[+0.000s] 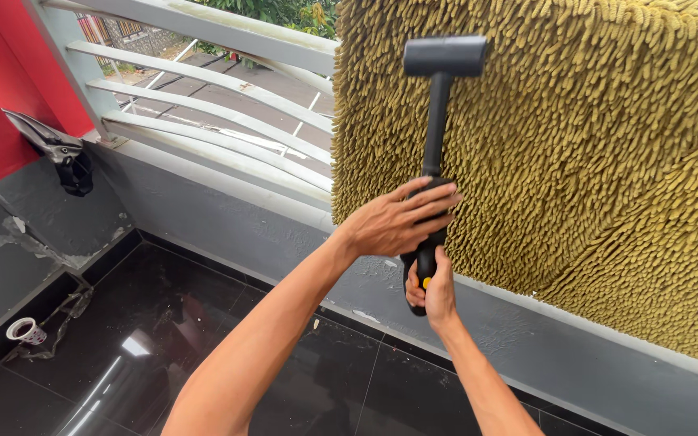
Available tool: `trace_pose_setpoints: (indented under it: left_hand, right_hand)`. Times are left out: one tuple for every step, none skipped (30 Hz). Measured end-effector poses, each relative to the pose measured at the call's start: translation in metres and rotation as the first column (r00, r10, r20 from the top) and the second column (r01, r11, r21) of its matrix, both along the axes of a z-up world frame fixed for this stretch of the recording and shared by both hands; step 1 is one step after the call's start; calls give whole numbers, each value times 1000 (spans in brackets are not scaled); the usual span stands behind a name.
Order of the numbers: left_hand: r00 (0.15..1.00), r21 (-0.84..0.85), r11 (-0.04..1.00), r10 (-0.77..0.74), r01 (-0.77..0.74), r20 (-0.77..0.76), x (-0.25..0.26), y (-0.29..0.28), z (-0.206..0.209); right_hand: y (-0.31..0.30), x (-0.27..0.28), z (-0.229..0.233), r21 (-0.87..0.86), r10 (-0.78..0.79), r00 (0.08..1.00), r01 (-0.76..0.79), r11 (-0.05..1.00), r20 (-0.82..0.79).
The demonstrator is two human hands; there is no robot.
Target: The person cleans a green shaggy rug hanging on a balcony railing using a handheld vacuum tool, moving the tool across the surface of the rug.
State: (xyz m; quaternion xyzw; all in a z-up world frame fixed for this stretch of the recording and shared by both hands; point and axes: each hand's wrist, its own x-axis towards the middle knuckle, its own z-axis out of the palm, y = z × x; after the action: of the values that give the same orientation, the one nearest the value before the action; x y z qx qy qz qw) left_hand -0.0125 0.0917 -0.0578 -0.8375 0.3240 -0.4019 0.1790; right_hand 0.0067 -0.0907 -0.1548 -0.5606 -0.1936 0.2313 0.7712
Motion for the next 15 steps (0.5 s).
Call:
trace_pose_setpoints:
  left_hand:
    - [1000,-4,1000,10,-10,11,3,3,10]
    - [1000,-7,1000,18,-17,21,6,5,19]
    - [999,-10,1000,25,-25,30,9,7,28]
    - [998,-16,999,44,-44,37,13,9,36]
    - [997,-22,998,63,-62,44,17,12,43]
    - [995,-28,996,83,-82,52,18,14,47]
    - [994,-42,995,98,-96,43,18,17,49]
    - [993,-56,992,112,-110,35,18,20,50]
    - [992,-70,990,126,-124,28,19,22,49]
    - [992,-74,990,125,-123,17,19,24,47]
    - [992,-77,989,124,-123,7,18,24,42]
    - [993,-83,989,122,-122,-4,17,24,36]
    - [992,-80,989,123,-125,-29,15,26,29]
    - [991,-78,989,122,-126,-56,13,28,20]
    - [989,-75,989,121,-127,-83,11,29,11]
  right_hand:
    - [5,3,12,11,1,1000,-1,1000,27]
    - [9,6,24,12,0,998,-1,1000,59]
    - [14,9,36,14,-1,996,0,1000,91]
    - [17,11,46,16,-4,993,2,1000,122]
    - [21,13,56,10,-10,993,9,1000,116]
    - [25,15,65,5,-14,994,14,1000,112]
    - [28,15,70,0,-19,994,19,1000,107]
    - [30,13,72,1,-17,995,17,1000,100]
    - [32,11,72,3,-14,995,14,1000,94]
    - [36,12,72,7,-8,996,8,1000,92]
    - [39,11,70,9,5,998,-5,1000,66]
    - [40,9,64,10,17,999,-18,1000,40]
    - [42,7,56,11,30,999,-30,999,13]
    - [42,6,47,1,28,1000,-28,1000,13]
    - [41,4,37,-8,27,1000,-27,1000,13]
